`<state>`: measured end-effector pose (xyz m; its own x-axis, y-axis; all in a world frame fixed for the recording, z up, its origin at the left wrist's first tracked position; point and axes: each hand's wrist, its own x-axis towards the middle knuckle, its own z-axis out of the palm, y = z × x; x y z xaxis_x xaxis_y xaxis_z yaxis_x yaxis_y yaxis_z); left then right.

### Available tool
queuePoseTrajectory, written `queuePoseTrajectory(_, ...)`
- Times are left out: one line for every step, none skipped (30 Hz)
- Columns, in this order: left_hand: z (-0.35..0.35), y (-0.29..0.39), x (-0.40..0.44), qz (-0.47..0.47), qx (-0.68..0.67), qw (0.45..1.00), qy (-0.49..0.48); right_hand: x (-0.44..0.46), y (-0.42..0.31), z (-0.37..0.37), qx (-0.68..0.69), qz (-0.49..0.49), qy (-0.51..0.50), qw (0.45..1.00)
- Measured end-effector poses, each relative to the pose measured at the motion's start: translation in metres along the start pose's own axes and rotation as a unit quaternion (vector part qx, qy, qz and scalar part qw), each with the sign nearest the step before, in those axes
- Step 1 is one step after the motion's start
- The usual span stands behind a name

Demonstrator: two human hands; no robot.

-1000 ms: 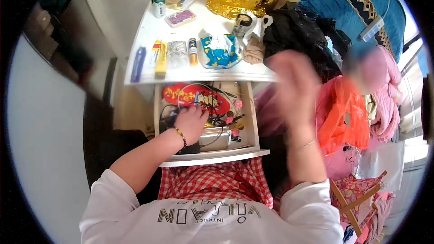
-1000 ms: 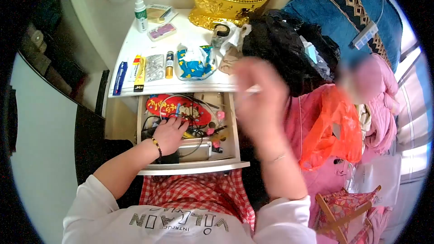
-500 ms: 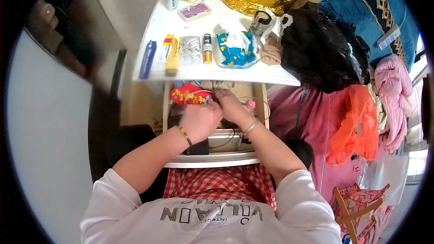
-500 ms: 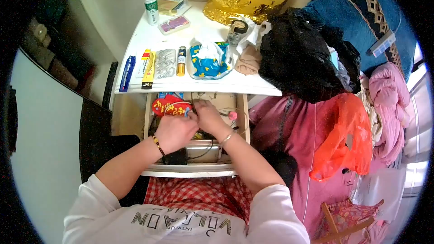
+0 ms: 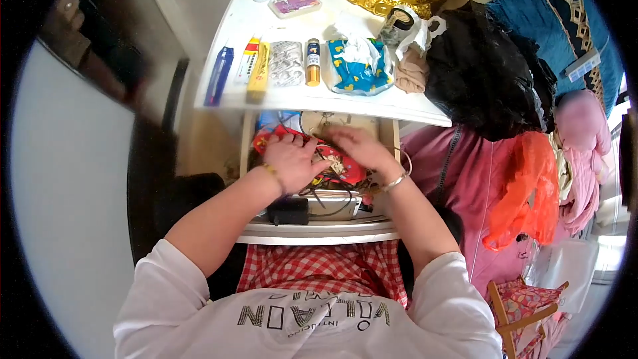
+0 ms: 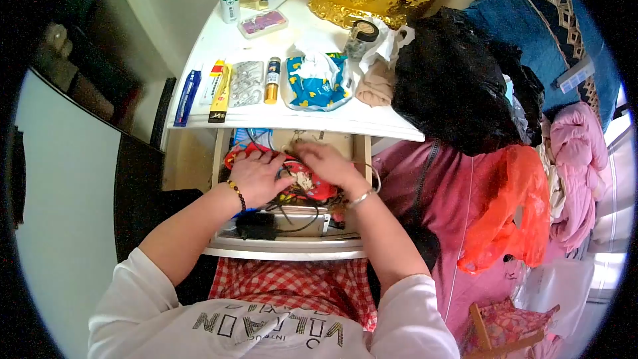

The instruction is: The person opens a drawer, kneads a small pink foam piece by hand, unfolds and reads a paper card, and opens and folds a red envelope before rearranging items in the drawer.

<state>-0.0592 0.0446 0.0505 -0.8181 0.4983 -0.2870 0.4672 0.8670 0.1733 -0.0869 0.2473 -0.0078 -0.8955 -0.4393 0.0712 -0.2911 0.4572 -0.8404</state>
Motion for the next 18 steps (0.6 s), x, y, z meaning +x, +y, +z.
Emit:
queuePoseTrajectory(0.001, 0.000, 0.000, 0.004, 0.006, 1.000, 0.001, 0.007, 0.015, 0.003, -0.060, 0.028, 0.046, 0.997)
queuePoseTrajectory(0.000, 0.001, 0.001, 0.007, 0.013, 1.000, 0.003, 0.013, 0.017, 0.002, -0.120, 0.055, 0.091, 0.987)
queuePoseTrajectory(-0.002, 0.002, 0.001, 0.006, 0.012, 1.000, 0.003, 0.020, 0.020, 0.003, -0.120, 0.055, 0.090, 0.987)
queuePoseTrajectory(-0.005, 0.003, 0.001, 0.007, 0.007, 1.000, -0.016, 0.029, 0.019, 0.008, -0.224, 0.093, 0.052, 0.969)
queuePoseTrajectory(-0.007, 0.003, 0.000, 0.007, 0.001, 0.999, -0.036, 0.035, 0.018, 0.013, -0.324, 0.129, 0.014, 0.937)
queuePoseTrajectory(-0.006, 0.002, 0.000, 0.006, 0.001, 0.999, -0.035, 0.038, 0.016, 0.018, -0.324, 0.128, 0.014, 0.937)
queuePoseTrajectory(-0.004, 0.001, 0.000, 0.012, 0.006, 1.000, -0.016, 0.040, 0.016, 0.024, -0.346, 0.146, 0.025, 0.926)
queuePoseTrajectory(-0.001, 0.001, -0.001, 0.019, 0.009, 1.000, 0.003, 0.040, 0.017, 0.028, -0.368, 0.164, 0.035, 0.914)
queuePoseTrajectory(0.000, 0.000, -0.001, 0.019, 0.006, 1.000, 0.004, 0.036, 0.018, 0.029, -0.370, 0.164, 0.032, 0.914)
queuePoseTrajectory(0.001, 0.000, -0.001, 0.021, 0.005, 1.000, 0.009, 0.031, 0.017, 0.030, -0.326, 0.135, 0.080, 0.932)
queuePoseTrajectory(0.002, -0.001, -0.002, 0.023, 0.003, 1.000, 0.014, 0.025, 0.014, 0.031, -0.279, 0.105, 0.127, 0.946)
queuePoseTrajectory(0.003, -0.001, -0.002, 0.022, 0.001, 1.000, 0.014, 0.018, 0.014, 0.031, -0.281, 0.105, 0.125, 0.946)
queuePoseTrajectory(0.005, -0.001, -0.002, 0.021, 0.001, 1.000, 0.022, 0.012, 0.014, 0.029, -0.276, 0.081, 0.124, 0.950)
queuePoseTrajectory(0.005, -0.001, -0.002, 0.021, 0.001, 0.999, 0.031, 0.009, 0.014, 0.027, -0.271, 0.057, 0.124, 0.953)
queuePoseTrajectory(0.005, -0.001, -0.001, 0.020, 0.000, 0.999, 0.032, 0.009, 0.015, 0.026, -0.273, 0.057, 0.123, 0.953)
queuePoseTrajectory(0.004, -0.001, -0.001, 0.020, -0.001, 1.000, 0.020, 0.011, 0.011, 0.024, -0.296, 0.066, 0.115, 0.946)
queuePoseTrajectory(0.003, 0.000, 0.000, 0.019, -0.002, 1.000, 0.008, 0.014, 0.007, 0.022, -0.319, 0.074, 0.107, 0.939)
queuePoseTrajectory(0.002, 0.000, 0.000, 0.018, -0.002, 1.000, 0.009, 0.020, 0.004, 0.022, -0.319, 0.073, 0.107, 0.939)
